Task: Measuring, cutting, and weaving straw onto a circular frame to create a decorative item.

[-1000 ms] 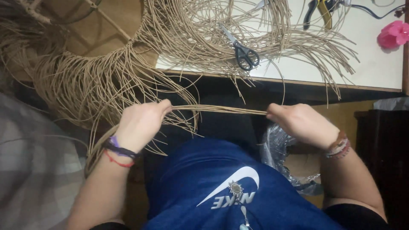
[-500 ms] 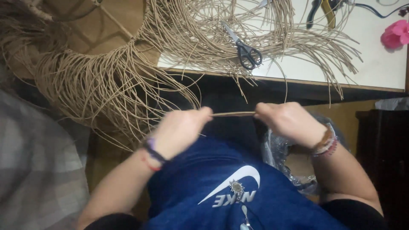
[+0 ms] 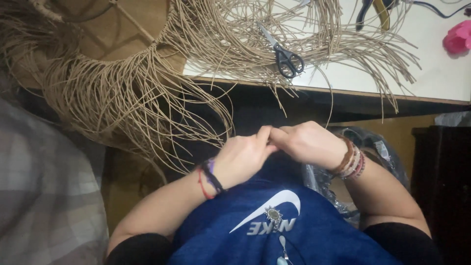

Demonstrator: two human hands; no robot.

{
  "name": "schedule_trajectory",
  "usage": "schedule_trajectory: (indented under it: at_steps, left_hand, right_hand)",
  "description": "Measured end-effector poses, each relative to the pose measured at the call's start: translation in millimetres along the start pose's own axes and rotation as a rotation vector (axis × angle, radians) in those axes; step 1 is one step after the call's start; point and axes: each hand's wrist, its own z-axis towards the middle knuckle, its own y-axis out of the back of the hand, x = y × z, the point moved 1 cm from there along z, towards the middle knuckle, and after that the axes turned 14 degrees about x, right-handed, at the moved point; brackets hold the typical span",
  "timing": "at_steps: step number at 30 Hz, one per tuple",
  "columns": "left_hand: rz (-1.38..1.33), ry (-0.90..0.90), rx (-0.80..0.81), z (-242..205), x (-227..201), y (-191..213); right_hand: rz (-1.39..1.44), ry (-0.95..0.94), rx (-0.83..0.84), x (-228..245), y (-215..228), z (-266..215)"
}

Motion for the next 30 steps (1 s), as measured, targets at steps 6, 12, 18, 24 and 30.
schedule_trajectory:
  at_steps: [6,12,18,24,30]
  left_hand:
    - [0.177,0.164,-0.058,-20.6,36.7,6.8]
    - [0.097,0.245,0.083,-33.5,67.3,13.1]
    - [-0.194,-0.037,0.138,-2.3,18.9,24.3]
    - [-0.506,0.003,0.094,14.3,19.3,1.9]
    - [-0.579,0.065,-0.027,8.4,47.0,1.0]
  right_hand:
    - [-0.032,-0.087,-0.057,-35.5,1.7,-26.5]
    - [-0.036,-0.186,-0.020,-35.2,1.0,-35.0]
    - [-0.069,-0.032,-0.014,-15.7,-12.4,-7.7]
    - [0.154,0.014,0.039,-13.8,19.0,10.6]
    - [0.008,-0.382,-0.261,-117.7,17.0,36.2]
